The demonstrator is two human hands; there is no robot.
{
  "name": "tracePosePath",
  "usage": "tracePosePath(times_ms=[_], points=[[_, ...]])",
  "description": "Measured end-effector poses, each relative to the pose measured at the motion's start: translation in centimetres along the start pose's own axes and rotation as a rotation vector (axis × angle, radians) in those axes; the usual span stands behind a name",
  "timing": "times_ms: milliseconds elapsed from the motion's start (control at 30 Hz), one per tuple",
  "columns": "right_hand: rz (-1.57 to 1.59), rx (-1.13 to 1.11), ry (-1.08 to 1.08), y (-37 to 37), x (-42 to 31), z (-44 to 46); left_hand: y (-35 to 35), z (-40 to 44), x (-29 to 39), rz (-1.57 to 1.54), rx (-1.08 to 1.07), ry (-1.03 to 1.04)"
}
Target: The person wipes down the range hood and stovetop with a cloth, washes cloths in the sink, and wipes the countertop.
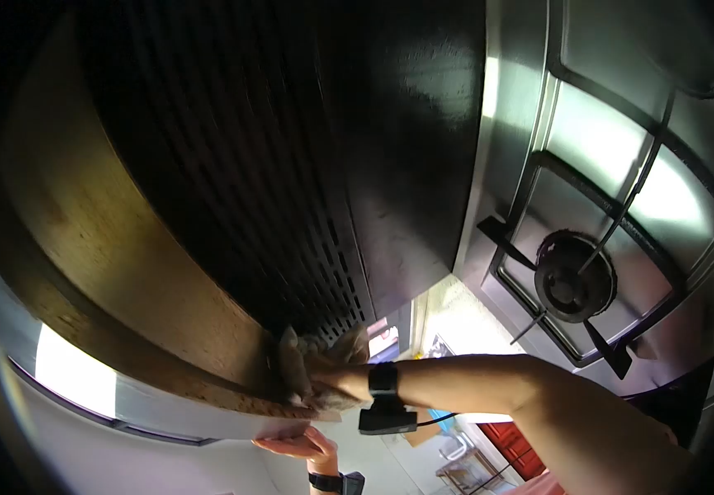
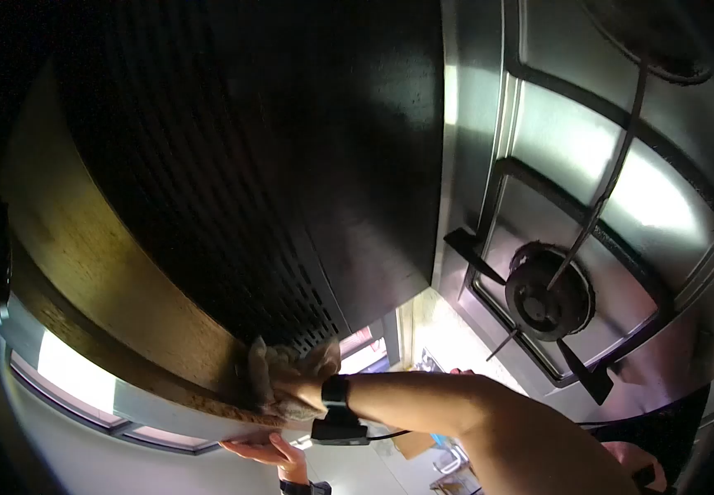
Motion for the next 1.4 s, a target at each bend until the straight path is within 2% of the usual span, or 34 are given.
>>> tracePosePath(times_ms=[33,67,100,167,233,267,333,400,533,767,933,1067,1400], points=[[0.300,-0.385,-0.181,0.2,-1.1,1.4,0.2,0.1,-0.1,-0.027,0.017,0.000],[-0.003,-0.179,0.015,-1.0,2.2,2.7,0.6,0.1,0.0,-0.057,0.029,-0.002],[-0.265,-0.032,0.261,-0.5,2.2,3.0,0.5,0.1,-0.2,-0.081,0.035,-0.007],[-0.416,0.021,0.401,0.5,1.5,3.8,0.2,-0.2,-0.6,-0.033,0.058,0.028],[-0.465,0.043,0.322,0.9,0.0,3.6,0.8,0.8,-0.3,-0.096,0.118,0.080],[-0.484,0.050,0.272,0.7,-0.4,3.5,0.6,0.7,-0.2,-0.114,0.076,0.094],[-0.493,0.058,0.227,0.2,-0.3,3.1,0.7,0.5,-0.9,-0.013,0.136,0.101],[-0.466,0.069,0.232,-0.1,-0.1,1.9,-0.5,0.2,-1.4,0.134,0.041,0.083],[-0.437,0.103,0.246,-2.0,-1.8,0.1,0.7,1.8,0.2,-0.121,0.088,0.022],[-0.408,0.143,0.307,-4.5,-2.0,-3.2,0.8,1.8,0.1,-0.148,0.090,0.030],[-0.574,0.089,0.210,-2.2,-1.8,-0.4,0.8,2.0,-0.1,-0.109,0.107,0.087],[-0.735,0.068,0.212,-1.2,-1.6,2.8,0.6,2.1,0.2,-0.059,0.110,0.091],[-0.727,0.302,0.164,-2.3,2.3,4.5,0.7,2.0,0.1,0.021,0.115,0.106]])
Point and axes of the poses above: each hand's wrist, its own z-axis towards the middle knuckle, its own y-axis out of the palm, x = y × z, the point moved 2 cm from there along z, towards the middle knuckle, and after that the axes turned 4 degrees about -x, right-handed, at the moved point
